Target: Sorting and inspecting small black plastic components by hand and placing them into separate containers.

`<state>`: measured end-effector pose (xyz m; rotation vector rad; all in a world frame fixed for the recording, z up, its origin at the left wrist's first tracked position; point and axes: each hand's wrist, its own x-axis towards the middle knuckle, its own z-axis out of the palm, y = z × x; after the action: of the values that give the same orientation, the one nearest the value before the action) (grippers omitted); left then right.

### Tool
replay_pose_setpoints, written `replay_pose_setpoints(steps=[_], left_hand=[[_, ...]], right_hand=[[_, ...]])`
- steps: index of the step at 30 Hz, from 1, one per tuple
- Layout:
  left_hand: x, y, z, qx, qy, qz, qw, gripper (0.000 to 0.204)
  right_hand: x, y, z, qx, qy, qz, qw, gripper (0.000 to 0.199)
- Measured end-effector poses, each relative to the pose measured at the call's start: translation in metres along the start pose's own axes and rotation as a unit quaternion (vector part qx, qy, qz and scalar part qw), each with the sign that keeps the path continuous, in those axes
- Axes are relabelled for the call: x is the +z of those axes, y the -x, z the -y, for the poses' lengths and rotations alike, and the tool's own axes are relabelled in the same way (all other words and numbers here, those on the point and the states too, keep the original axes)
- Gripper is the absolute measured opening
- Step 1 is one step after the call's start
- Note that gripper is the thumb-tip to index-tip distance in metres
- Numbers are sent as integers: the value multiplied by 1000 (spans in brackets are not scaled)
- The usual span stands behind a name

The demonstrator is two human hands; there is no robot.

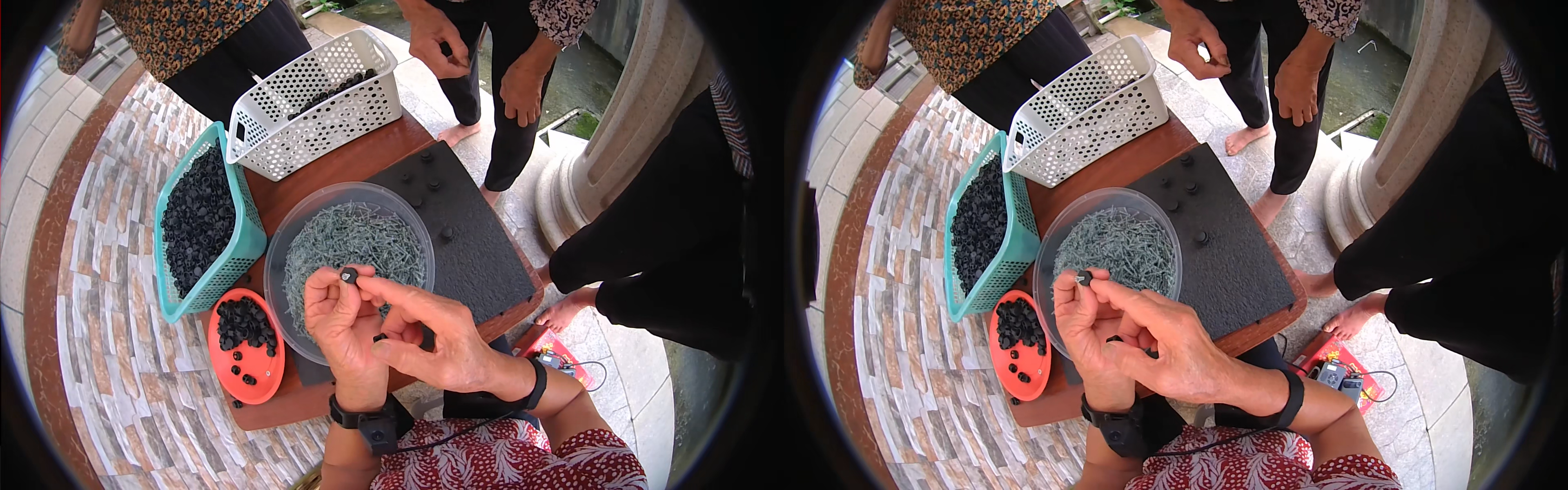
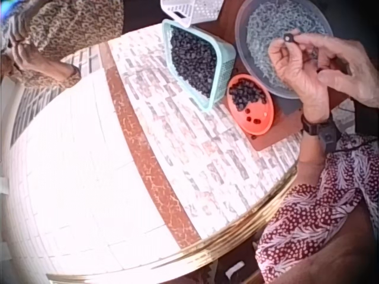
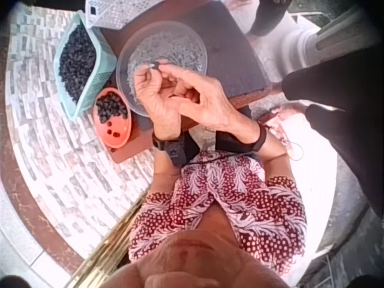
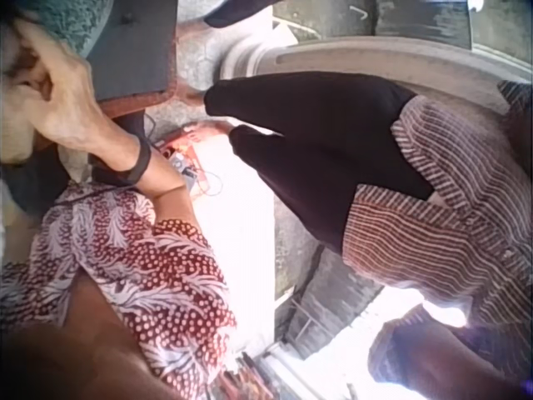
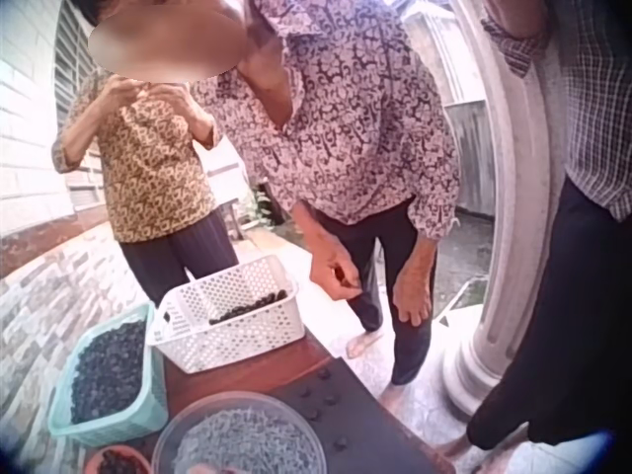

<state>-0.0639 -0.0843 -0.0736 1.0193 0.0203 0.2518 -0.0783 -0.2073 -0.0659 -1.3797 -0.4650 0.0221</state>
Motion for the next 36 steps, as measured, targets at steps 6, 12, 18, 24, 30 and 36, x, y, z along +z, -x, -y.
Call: replay_pose_setpoints(steps=[6, 12, 18, 24, 30, 36], left_hand=[[-1, 0, 2, -20, 45, 14, 999, 16], [-4, -4, -3, -12, 134, 33, 990, 13], [-2, 7, -14, -48, 115, 35, 992, 11], [0, 13, -19, -59, 86, 37, 994, 11], [-1, 15, -16, -70, 69, 20, 995, 12], [-4, 19, -15, -60, 69, 29, 995, 11]], right_hand=[[-5, 0, 0, 25, -57, -21, 998, 51], [-18, 0, -8, 49, -194, -54, 978, 22], [-23, 0, -14, 36, -194, -66, 978, 22], [-24, -6, -13, -84, 34, -93, 992, 24], [-14, -8, -12, -112, 63, -123, 984, 25], [-7, -7, -14, -102, 23, -146, 984, 23]])
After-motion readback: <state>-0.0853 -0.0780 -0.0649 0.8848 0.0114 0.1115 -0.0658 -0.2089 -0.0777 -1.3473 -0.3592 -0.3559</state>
